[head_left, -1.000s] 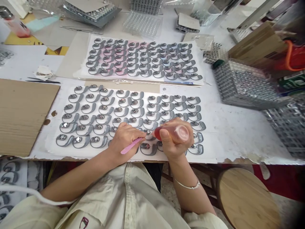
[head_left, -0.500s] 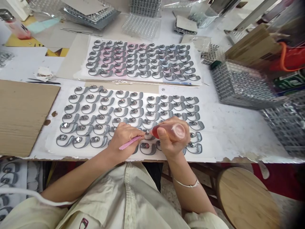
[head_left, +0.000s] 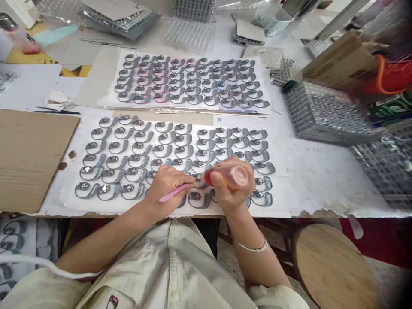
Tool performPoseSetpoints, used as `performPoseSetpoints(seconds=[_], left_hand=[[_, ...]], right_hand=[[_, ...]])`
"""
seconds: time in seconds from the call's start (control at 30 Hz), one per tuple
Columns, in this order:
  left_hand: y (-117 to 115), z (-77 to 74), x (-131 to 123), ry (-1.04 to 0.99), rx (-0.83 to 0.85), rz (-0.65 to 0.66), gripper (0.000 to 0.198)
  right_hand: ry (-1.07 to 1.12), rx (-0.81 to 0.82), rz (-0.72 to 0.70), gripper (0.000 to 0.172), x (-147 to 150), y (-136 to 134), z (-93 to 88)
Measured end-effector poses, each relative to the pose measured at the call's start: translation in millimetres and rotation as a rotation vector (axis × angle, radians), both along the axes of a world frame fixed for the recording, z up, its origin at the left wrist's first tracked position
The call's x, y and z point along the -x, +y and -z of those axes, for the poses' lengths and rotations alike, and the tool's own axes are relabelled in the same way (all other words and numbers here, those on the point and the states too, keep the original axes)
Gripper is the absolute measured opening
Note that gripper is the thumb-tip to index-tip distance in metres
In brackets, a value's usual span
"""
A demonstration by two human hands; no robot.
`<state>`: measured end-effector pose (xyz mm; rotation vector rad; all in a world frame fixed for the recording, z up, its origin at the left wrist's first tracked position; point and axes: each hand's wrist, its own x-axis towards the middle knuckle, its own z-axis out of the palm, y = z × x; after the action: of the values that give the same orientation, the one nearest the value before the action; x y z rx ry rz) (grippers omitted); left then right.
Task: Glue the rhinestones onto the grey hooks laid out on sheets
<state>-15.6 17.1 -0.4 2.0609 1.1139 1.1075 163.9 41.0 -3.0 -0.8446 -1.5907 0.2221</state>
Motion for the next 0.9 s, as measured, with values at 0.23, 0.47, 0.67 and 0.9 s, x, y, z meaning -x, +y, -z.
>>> performPoseSetpoints(seconds=[0.23, 0.47, 0.67, 0.9], left_hand=[[-0.7, 1.7, 1.5, -0.018, 0.003, 0.011, 0.011], [-0.3, 1.7, 1.2, -0.019, -0.008, 0.005, 0.015], [-0.2, 3.3, 1.6, -0.023, -0.012, 0.003, 0.012], [-0.5, 4.0, 1.6, -0.020, -0.009, 0.011, 0.007]], right_hand=[[0.021, 0.032, 0.007, 0.019, -0.6, -2.8, -3.5], [0.015, 0.017, 0.030, 0.016, -1.2, -2.1, -4.9], [0.010, 0.030, 0.055, 0.016, -5.1, -2.6, -1.5], [0.022, 0.040, 0.043, 0.016, -7.6, -1.2, 0.7]])
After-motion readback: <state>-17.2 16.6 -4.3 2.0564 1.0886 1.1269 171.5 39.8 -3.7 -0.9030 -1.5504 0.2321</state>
